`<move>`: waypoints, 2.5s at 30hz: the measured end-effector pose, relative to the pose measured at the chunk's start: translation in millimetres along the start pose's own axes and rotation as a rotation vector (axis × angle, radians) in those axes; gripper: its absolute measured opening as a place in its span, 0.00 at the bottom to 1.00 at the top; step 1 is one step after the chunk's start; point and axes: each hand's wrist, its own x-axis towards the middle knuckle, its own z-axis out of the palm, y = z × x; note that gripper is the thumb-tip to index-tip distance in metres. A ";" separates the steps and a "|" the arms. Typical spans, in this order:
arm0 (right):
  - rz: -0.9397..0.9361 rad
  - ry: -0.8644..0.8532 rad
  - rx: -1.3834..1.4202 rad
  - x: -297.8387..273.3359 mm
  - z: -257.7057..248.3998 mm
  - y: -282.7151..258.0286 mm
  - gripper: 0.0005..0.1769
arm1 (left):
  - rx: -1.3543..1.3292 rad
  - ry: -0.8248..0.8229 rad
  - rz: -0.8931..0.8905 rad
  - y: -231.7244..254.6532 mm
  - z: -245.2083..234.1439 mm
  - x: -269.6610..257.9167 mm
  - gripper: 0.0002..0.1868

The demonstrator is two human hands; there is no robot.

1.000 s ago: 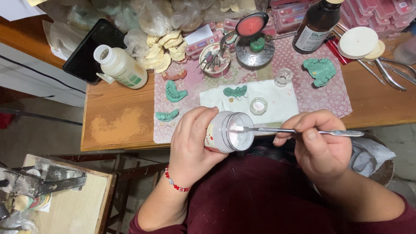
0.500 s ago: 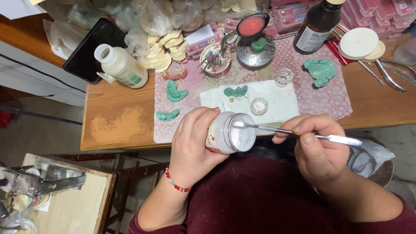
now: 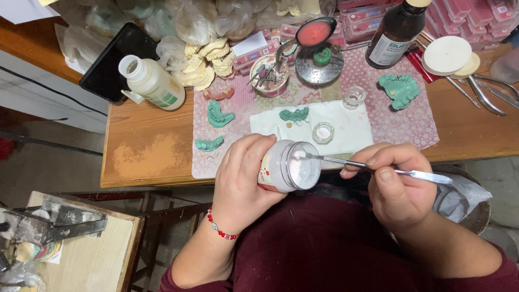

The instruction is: The person mixes a white powder from a jar with a small amount of pink liquid in a glass container using a metal spatula. They then add a clear liquid from a dropper bottle and continue to stir the mixture.

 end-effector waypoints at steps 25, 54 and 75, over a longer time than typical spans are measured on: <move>-0.155 -0.061 -0.406 1.6 -50.5 29.7 0.10 | 0.003 0.010 -0.113 -1.4 -13.6 -6.8 0.43; -0.553 -0.565 -0.596 -1.6 -11.8 -12.9 0.10 | -0.115 0.023 -0.179 3.5 -18.8 -9.0 0.44; -0.136 -0.456 -1.256 59.8 -131.6 5.4 0.09 | 0.023 0.713 -0.673 -179.1 -113.9 -51.1 0.41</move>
